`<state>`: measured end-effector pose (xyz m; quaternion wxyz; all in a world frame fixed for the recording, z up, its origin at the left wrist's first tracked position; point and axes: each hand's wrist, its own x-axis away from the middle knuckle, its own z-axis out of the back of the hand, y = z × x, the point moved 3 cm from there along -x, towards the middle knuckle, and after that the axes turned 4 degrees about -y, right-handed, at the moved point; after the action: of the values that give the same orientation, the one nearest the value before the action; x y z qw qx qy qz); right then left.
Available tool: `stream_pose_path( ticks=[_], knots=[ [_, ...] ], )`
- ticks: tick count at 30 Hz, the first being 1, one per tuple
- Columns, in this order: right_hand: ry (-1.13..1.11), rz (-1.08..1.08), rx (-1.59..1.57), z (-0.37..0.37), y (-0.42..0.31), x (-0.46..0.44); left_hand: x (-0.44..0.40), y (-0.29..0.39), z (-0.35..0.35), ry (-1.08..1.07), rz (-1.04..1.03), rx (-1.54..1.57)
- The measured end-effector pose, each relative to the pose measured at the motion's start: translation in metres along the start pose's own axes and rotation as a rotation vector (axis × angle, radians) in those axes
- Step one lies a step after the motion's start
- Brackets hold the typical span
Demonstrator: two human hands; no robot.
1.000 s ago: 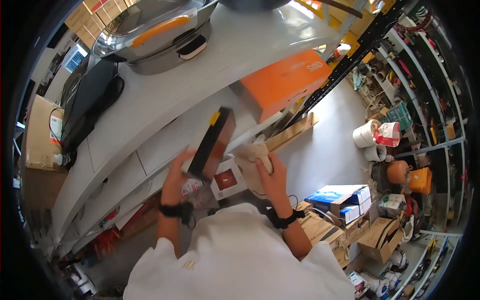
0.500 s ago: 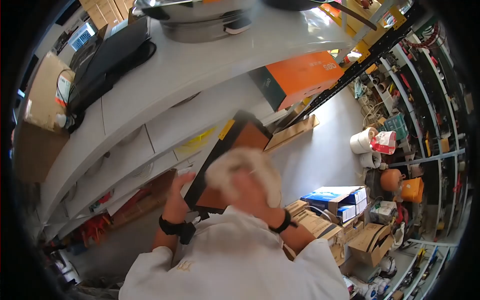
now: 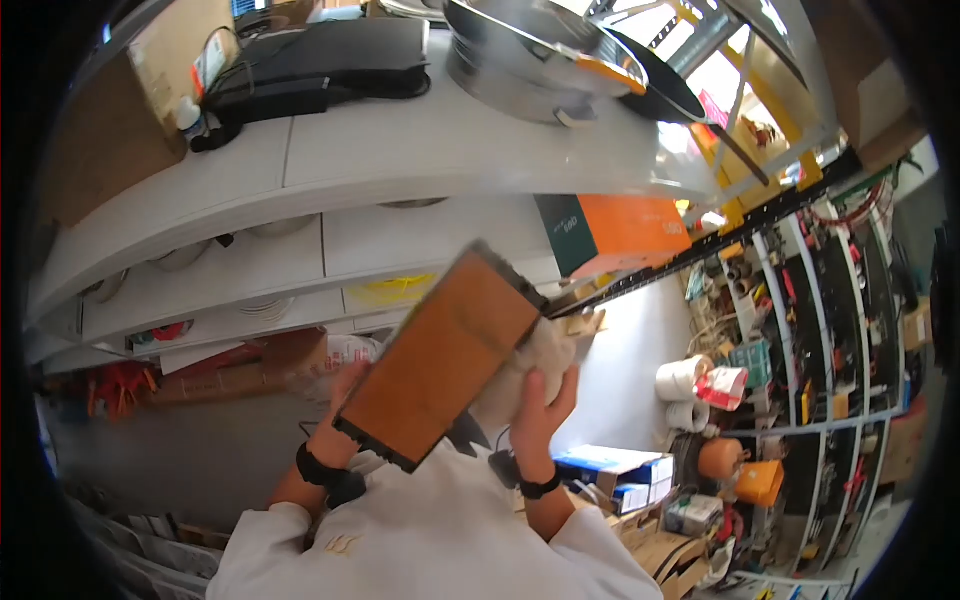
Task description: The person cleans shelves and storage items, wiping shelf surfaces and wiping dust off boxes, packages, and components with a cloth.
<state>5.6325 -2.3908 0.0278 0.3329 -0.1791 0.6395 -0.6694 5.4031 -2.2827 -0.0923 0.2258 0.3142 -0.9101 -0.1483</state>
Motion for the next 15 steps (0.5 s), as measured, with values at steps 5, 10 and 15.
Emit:
stream_pose_path(
  ticks=[5, 10, 15],
  knots=[
    [0.031, 0.107, -0.242, -0.014, -0.009, 0.030, 0.028, 0.020, -0.026, -0.343, -0.016, -0.337],
    [-0.070, 0.007, -0.269, -0.009, -0.011, 0.044, 0.050, 0.007, -0.052, -0.517, 0.067, -0.096],
    [-0.367, 0.338, 0.013, 0.009, -0.005, 0.065, 0.070, 0.030, -0.071, -0.519, 0.032, -0.088]
  ],
)
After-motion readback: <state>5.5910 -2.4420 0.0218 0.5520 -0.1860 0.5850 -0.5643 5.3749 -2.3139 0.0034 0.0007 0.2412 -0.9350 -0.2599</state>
